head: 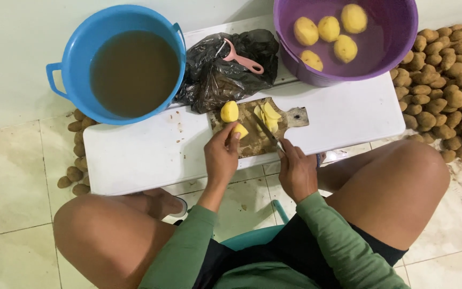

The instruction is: Peeling and cutting potatoes using a peeler and a knife

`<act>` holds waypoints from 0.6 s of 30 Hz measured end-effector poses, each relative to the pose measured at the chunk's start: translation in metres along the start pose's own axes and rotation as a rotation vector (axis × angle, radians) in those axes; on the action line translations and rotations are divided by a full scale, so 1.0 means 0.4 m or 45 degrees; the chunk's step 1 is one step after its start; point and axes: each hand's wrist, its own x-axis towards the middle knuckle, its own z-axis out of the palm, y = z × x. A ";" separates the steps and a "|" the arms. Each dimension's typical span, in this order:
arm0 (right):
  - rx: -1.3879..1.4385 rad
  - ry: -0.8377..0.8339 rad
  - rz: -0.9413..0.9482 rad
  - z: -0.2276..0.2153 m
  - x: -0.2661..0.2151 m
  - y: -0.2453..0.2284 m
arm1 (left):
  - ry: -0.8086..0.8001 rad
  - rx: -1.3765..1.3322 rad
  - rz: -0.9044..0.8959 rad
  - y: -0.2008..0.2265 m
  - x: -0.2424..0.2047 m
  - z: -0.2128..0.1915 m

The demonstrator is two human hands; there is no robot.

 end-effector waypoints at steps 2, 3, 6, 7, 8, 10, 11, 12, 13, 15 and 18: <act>0.186 -0.048 0.072 -0.009 -0.013 -0.023 | 0.019 0.056 0.091 -0.025 -0.006 0.026; 0.369 -0.099 0.146 -0.013 -0.019 -0.034 | 0.035 0.110 0.180 -0.037 -0.008 0.040; 0.483 -0.154 0.215 -0.061 -0.016 -0.075 | 0.069 0.649 0.243 -0.068 -0.023 0.047; 0.483 -0.155 0.215 -0.070 -0.014 -0.082 | 0.069 0.650 0.243 -0.076 -0.019 0.049; 0.504 -0.156 0.226 -0.078 -0.012 -0.091 | 0.085 0.690 0.277 -0.084 -0.016 0.049; 0.528 -0.159 0.237 -0.079 -0.010 -0.097 | 0.101 0.733 0.310 -0.098 -0.011 0.048; 0.498 -0.168 0.230 -0.071 -0.010 -0.094 | 0.072 0.705 0.330 -0.104 -0.008 0.048; 0.467 -0.176 0.225 -0.064 -0.011 -0.090 | 0.041 0.676 0.352 -0.109 -0.006 0.048; 0.468 -0.176 0.228 -0.058 -0.006 -0.092 | 0.038 0.678 0.352 -0.109 -0.004 0.048; 0.481 -0.220 0.225 -0.046 -0.001 -0.094 | 0.041 0.689 0.378 -0.110 -0.003 0.049; 0.426 -0.316 0.222 -0.015 -0.029 -0.088 | 0.024 0.627 0.380 -0.082 -0.010 0.040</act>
